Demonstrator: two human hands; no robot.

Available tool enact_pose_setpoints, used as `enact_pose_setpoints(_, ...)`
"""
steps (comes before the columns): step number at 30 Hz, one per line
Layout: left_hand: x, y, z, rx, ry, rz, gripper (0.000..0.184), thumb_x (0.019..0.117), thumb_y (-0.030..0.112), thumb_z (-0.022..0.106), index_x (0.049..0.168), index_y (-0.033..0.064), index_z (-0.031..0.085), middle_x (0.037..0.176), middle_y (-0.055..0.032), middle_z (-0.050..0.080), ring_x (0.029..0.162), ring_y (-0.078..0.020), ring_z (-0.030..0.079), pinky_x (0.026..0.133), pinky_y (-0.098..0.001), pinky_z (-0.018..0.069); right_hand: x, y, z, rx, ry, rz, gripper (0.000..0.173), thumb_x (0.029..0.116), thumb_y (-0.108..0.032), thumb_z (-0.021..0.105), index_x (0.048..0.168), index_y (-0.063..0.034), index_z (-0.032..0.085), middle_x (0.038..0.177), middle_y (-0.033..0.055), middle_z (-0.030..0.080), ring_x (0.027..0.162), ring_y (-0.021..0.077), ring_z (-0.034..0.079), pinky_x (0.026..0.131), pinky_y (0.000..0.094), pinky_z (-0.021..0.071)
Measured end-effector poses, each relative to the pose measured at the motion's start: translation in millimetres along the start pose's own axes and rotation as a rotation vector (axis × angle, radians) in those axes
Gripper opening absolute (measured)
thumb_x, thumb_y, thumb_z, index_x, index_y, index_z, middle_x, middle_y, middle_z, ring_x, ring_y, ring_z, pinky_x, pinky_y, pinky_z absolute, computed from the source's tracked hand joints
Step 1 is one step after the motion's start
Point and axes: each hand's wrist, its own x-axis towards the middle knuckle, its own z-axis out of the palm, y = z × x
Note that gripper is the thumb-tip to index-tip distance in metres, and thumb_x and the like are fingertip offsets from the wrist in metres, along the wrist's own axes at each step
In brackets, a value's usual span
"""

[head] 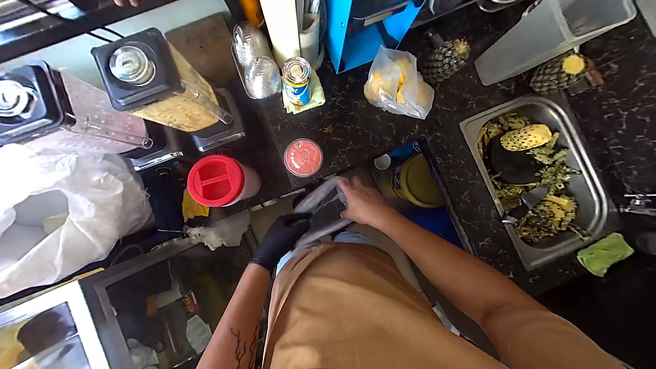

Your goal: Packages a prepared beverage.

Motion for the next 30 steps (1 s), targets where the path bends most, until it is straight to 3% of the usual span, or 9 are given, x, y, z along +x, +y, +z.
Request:
enact_pose_setpoints(2,12,9,3,0.33,0.221,-0.139,0.063,0.085,0.035,0.076,0.144,0.0227,0.058,0.127,-0.0141,0.067,0.111,-0.0322,0.067,0.093,-0.0582,0.0538,2,-8,-2,-0.034,0.001,-0.009,0.089,0.0778,-0.025,0.085,0.156,-0.0257,0.042,0.146,0.0259,0.045,0.104,0.0436,0.066,0.083,0.0626,0.056)
enact_pose_setpoints(3,18,10,6,0.443,0.279,-0.189,0.075,0.0814,0.032,0.078,0.15,0.0216,0.05,0.135,-0.0177,0.062,0.114,-0.0383,0.066,0.093,-0.0625,0.053,5,-10,-2,-0.016,-0.007,-0.02,0.089,0.0776,-0.026,0.086,0.155,-0.0286,0.042,0.146,0.0248,0.045,0.106,0.0425,0.065,0.084,0.0618,0.0562)
enact_pose_setpoints(6,25,9,8,0.583,0.307,-0.253,0.087,0.0772,0.022,0.08,0.154,0.0162,0.04,0.146,-0.021,0.051,0.117,-0.0429,0.063,0.088,-0.063,0.0544,14,-3,-5,0.213,0.011,-0.136,0.072,0.0781,-0.027,0.089,0.144,-0.0294,0.059,0.146,0.0193,0.047,0.12,0.0373,0.059,0.095,0.0576,0.0545)
enact_pose_setpoints(9,21,2,-7,0.545,0.281,-0.223,0.088,0.0772,0.012,0.079,0.155,0.0105,0.037,0.146,-0.0219,0.051,0.118,-0.0415,0.063,0.092,-0.0612,0.0543,8,10,-23,0.734,0.218,-0.355,0.044,0.085,-0.03,0.082,0.125,-0.0154,0.07,0.15,0.0122,0.051,0.138,0.0272,0.05,0.107,0.0492,0.0512)
enact_pose_setpoints(10,20,-4,-12,0.524,0.276,-0.204,0.089,0.0753,0.012,0.08,0.154,0.0091,0.037,0.146,-0.0218,0.051,0.12,-0.0405,0.062,0.095,-0.0601,0.0538,7,3,-27,0.793,0.35,-0.411,0.049,0.085,-0.032,0.08,0.128,-0.0135,0.066,0.152,0.0107,0.049,0.14,0.0257,0.047,0.108,0.0485,0.0501)
enact_pose_setpoints(12,19,-13,-18,0.486,0.253,-0.175,0.095,0.0713,0.012,0.083,0.154,0.0089,0.037,0.148,-0.0212,0.05,0.125,-0.0394,0.059,0.099,-0.0587,0.0519,13,-23,-29,0.664,0.53,-0.489,0.089,0.0747,-0.044,0.087,0.149,-0.0127,0.049,0.161,0.0144,0.036,0.147,0.0294,0.039,0.111,0.0519,0.0465)
enact_pose_setpoints(15,20,-14,-23,0.476,0.211,-0.147,0.097,0.0709,0.012,0.083,0.155,0.0087,0.036,0.148,-0.0229,0.049,0.126,-0.0405,0.059,0.1,-0.0584,0.0519,42,-65,-14,0.389,0.635,-0.448,0.122,0.0597,-0.046,0.099,0.161,-0.0235,0.034,0.166,0.0196,0.023,0.147,0.0358,0.038,0.11,0.0527,0.0478)
enact_pose_setpoints(20,24,-8,-30,0.444,0.179,-0.082,0.095,0.0715,0.01,0.082,0.155,0.0088,0.037,0.148,-0.0206,0.05,0.13,-0.0369,0.056,0.104,-0.0555,0.0499,71,-73,-3,0.406,0.806,-0.469,0.094,0.0656,-0.022,0.095,0.149,-0.0168,0.052,0.142,0.0167,0.053,0.128,0.0285,0.057,0.102,0.0429,0.0551)
enact_pose_setpoints(30,95,43,-61,0.337,0.292,0.104,0.104,0.066,0.014,0.091,0.153,0.0071,0.035,0.139,-0.0281,0.053,0.118,-0.0464,0.06,0.093,-0.0672,0.0517,-23,-83,-92,0.426,0.936,-0.506,0.099,0.0673,-0.02,0.095,0.152,-0.0124,0.045,0.146,0.0138,0.05,0.132,0.0229,0.054,0.106,0.04,0.054)
